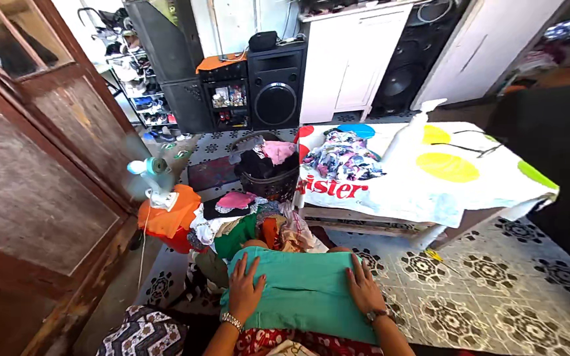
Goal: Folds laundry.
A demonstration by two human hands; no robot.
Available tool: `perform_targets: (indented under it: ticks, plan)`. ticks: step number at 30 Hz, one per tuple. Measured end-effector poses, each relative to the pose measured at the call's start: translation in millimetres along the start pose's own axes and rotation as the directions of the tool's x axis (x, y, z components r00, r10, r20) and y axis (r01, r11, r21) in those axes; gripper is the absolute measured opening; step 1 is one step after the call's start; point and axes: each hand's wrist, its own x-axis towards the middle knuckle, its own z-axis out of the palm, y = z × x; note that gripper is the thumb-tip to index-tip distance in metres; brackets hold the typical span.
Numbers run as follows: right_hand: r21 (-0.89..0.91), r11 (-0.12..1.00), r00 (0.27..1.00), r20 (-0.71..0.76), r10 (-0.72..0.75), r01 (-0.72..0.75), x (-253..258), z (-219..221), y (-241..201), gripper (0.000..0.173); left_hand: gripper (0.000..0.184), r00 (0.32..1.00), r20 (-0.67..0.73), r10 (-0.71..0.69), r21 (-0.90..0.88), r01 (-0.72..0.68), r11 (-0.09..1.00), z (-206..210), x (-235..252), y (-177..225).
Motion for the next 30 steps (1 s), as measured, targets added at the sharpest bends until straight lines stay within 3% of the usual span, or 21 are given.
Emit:
perform_targets:
  ticks: [3,5,9,14,16,19,22,24,26,28,30]
  plan:
    - [0.395,0.902,0.985,0.085,0.152,-0.173,-2.9,-2.8,35.1,0.059,0.055,1.000,0.002,0.002,0.024,-0.002,1.000,3.4,3.8,2.7]
    - [0.518,0.801,0.954,0.167,0.249,-0.300,-15.8,-1.2,54.3,0.070,0.055,1.000,0.014,-0.004,0.105,0.003,0.994,1.9,2.8,13.5]
    - [0.654,0.714,0.967,0.203,0.154,-0.251,-35.7,-1.9,65.4,0.065,0.055,0.981,0.039,0.190,0.210,-0.194,0.958,6.7,-12.9,55.7]
    - [0.715,0.670,0.977,0.084,0.198,-0.198,-39.0,-0.7,74.7,0.059,0.051,0.930,0.189,0.316,0.058,-0.332,0.941,26.0,-30.8,80.3]
    - [0.725,0.649,0.956,0.050,0.288,-0.233,-45.4,-5.0,75.9,0.054,0.042,0.914,0.079,0.398,-0.056,-0.395,0.917,22.6,-33.9,77.0]
    - [0.820,0.506,0.911,0.045,0.410,-0.269,-47.9,-20.4,80.0,0.041,0.031,0.907,-0.098,0.410,-0.261,-0.421,0.869,1.4,-39.1,65.9]
    - [0.956,0.282,0.948,-0.017,0.319,-0.078,-56.5,-53.3,48.4,0.020,0.029,0.965,-0.178,0.194,-0.515,-0.259,0.817,-27.8,-45.7,40.5]
    - [0.962,0.273,0.977,-0.075,0.201,0.018,-62.2,-70.2,6.7,0.020,0.033,0.995,-0.098,-0.036,-0.715,-0.045,0.697,-48.5,-47.0,16.9]
    - [0.920,0.387,0.996,-0.081,0.024,0.065,-71.7,-71.6,-51.8,0.031,0.041,0.972,0.090,-0.216,-0.844,0.190,0.502,-67.9,-44.8,-5.3]
    - [0.817,0.547,0.960,-0.028,-0.279,0.183,-82.7,-48.9,-107.9,0.050,0.055,0.928,0.270,-0.256,-0.890,0.342,0.302,-82.4,-41.2,-25.1]
    - [0.684,0.634,0.779,0.152,-0.608,0.361,-90.6,-7.4,-153.1,0.059,0.071,0.901,0.351,-0.255,-0.903,0.398,0.162,-93.4,-38.1,-37.9]
